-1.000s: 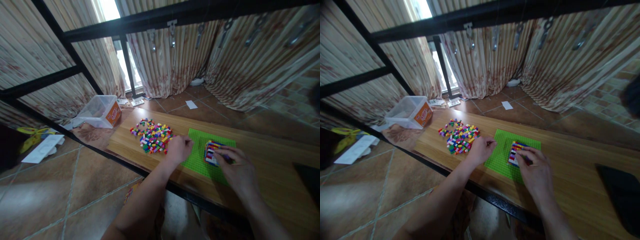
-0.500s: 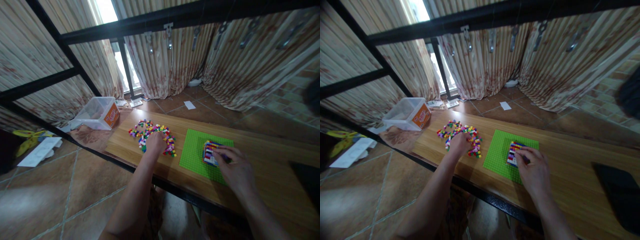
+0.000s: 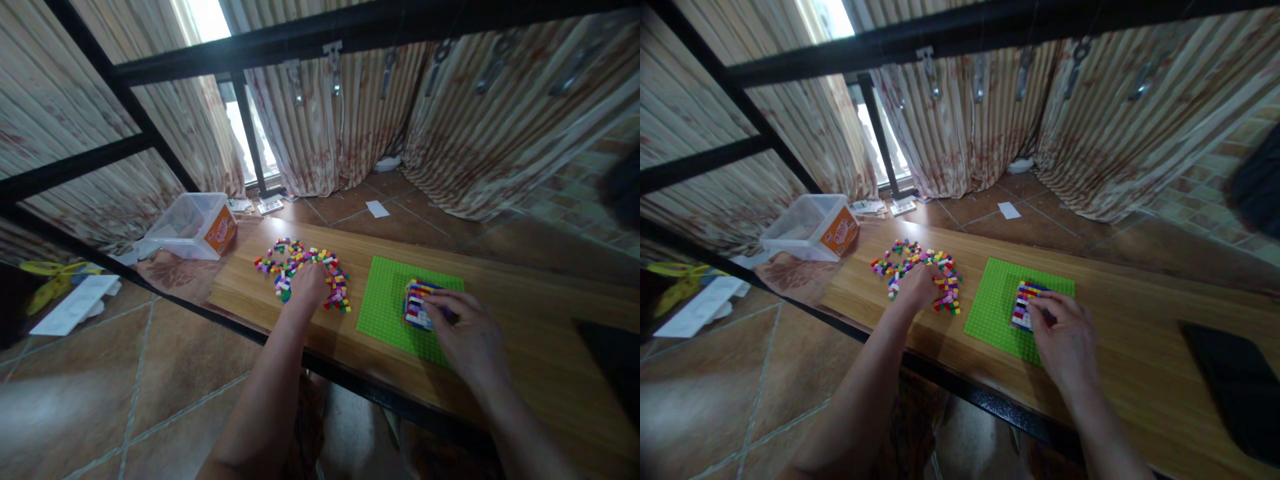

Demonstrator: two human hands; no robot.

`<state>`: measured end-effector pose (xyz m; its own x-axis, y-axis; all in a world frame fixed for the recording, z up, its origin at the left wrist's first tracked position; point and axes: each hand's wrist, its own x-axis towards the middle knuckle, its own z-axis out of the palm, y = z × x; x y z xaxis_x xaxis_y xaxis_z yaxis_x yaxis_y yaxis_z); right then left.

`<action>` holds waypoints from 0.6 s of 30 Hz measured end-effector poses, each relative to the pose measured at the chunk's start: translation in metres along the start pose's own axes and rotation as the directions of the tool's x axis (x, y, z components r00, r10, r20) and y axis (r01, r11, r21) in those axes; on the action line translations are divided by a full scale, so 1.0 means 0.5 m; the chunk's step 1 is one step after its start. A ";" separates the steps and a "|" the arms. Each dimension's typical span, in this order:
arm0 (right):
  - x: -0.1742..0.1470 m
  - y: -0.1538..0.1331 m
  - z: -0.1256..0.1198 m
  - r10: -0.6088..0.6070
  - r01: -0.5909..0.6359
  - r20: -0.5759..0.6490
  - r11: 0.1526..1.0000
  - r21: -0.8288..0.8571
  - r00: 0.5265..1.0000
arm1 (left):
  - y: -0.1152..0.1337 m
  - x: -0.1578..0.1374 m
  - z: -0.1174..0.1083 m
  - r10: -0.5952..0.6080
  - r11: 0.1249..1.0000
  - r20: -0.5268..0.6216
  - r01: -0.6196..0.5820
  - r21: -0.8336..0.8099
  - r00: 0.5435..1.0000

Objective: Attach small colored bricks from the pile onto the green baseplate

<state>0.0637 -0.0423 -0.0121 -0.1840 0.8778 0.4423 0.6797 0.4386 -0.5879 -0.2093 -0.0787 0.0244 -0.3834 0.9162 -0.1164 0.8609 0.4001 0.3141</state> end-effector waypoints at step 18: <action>0.010 -0.053 -0.016 0.082 -0.055 -0.096 0.966 0.253 0.992 | 0.047 -0.009 -0.001 0.279 0.277 0.127 0.047 -0.960 0.952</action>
<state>0.0505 -0.0510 0.0113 -0.0591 0.8882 0.4557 0.4873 0.4241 -0.7633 -0.1874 -0.0733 0.0330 -0.0820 0.9864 -0.1426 -0.1006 0.1341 0.9858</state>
